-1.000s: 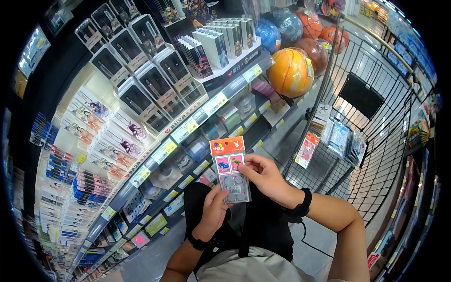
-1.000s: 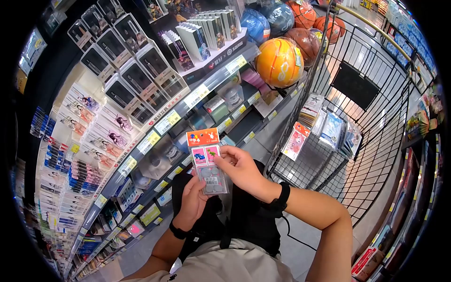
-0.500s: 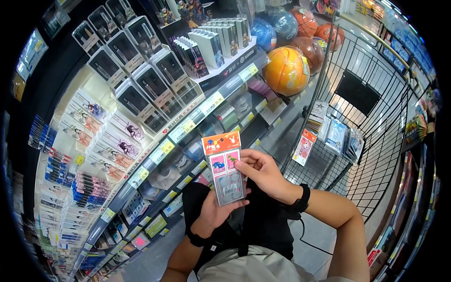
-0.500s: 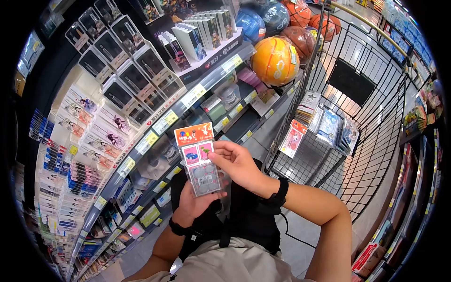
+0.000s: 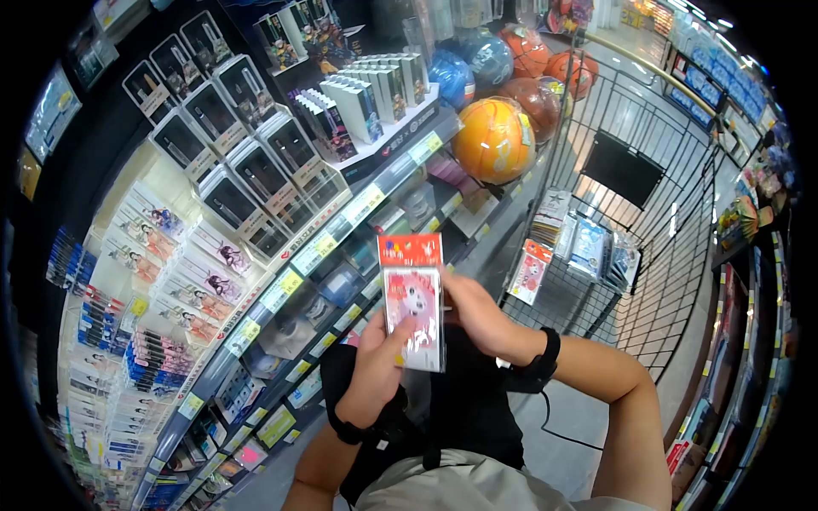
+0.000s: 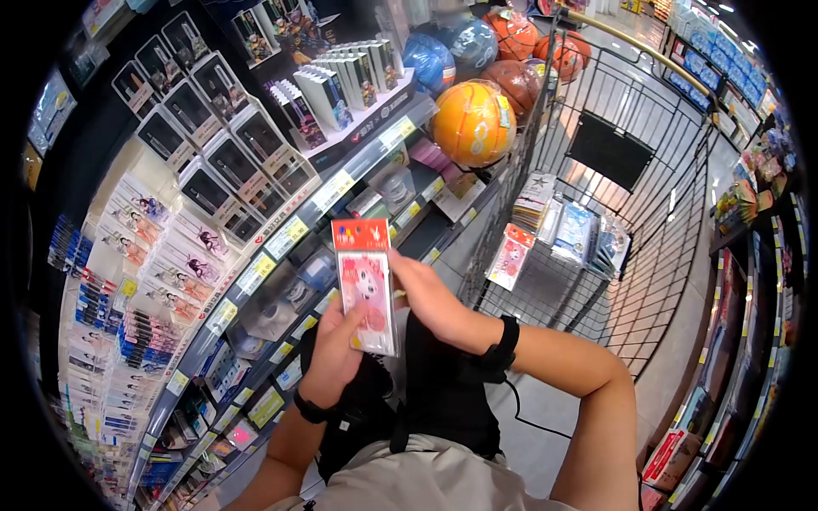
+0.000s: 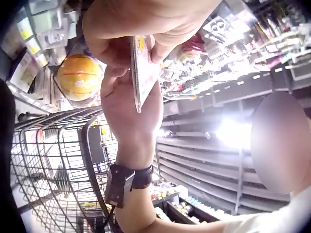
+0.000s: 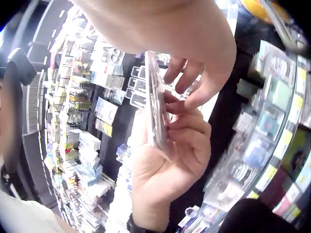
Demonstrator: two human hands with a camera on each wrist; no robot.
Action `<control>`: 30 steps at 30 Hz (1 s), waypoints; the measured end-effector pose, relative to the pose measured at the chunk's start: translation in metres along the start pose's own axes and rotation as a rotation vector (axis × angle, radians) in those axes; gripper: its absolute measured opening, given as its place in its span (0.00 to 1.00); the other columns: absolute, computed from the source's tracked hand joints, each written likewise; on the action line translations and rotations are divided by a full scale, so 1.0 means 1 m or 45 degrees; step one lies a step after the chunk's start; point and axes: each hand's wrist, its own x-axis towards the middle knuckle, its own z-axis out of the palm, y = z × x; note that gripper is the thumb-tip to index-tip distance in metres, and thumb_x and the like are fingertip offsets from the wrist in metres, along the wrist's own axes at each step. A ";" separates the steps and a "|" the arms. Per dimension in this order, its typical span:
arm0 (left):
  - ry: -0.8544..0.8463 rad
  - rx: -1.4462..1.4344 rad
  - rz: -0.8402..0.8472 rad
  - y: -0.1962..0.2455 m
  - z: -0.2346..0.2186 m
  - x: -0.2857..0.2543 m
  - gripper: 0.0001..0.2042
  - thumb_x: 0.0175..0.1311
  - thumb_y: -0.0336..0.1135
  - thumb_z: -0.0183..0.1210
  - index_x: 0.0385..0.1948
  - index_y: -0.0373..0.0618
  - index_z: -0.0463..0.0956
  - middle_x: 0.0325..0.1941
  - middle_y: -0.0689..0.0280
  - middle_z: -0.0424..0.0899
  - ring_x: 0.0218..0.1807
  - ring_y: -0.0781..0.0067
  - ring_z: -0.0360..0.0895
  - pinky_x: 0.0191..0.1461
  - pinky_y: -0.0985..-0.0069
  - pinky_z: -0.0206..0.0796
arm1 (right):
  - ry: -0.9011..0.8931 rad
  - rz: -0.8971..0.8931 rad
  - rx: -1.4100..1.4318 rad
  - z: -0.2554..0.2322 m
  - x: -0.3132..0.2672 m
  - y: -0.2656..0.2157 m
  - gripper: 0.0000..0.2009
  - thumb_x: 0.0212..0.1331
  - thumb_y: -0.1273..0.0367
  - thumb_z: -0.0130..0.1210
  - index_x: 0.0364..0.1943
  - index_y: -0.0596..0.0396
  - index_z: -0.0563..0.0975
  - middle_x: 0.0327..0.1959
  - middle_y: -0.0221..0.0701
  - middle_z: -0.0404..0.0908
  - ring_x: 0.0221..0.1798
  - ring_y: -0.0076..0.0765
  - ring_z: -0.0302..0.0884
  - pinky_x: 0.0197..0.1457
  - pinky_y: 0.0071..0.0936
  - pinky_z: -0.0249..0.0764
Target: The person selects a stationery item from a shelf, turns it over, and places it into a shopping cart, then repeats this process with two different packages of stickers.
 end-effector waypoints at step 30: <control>-0.327 1.515 -0.523 -0.232 0.131 0.233 0.20 0.55 0.34 0.59 0.49 0.33 0.76 0.38 0.53 0.84 0.37 0.54 0.84 0.36 0.57 0.76 | 1.038 0.253 -0.148 -0.311 -0.008 0.105 0.00 0.51 0.77 0.57 0.27 0.58 0.78 0.24 0.34 0.78 0.25 0.38 0.79 0.25 0.37 0.76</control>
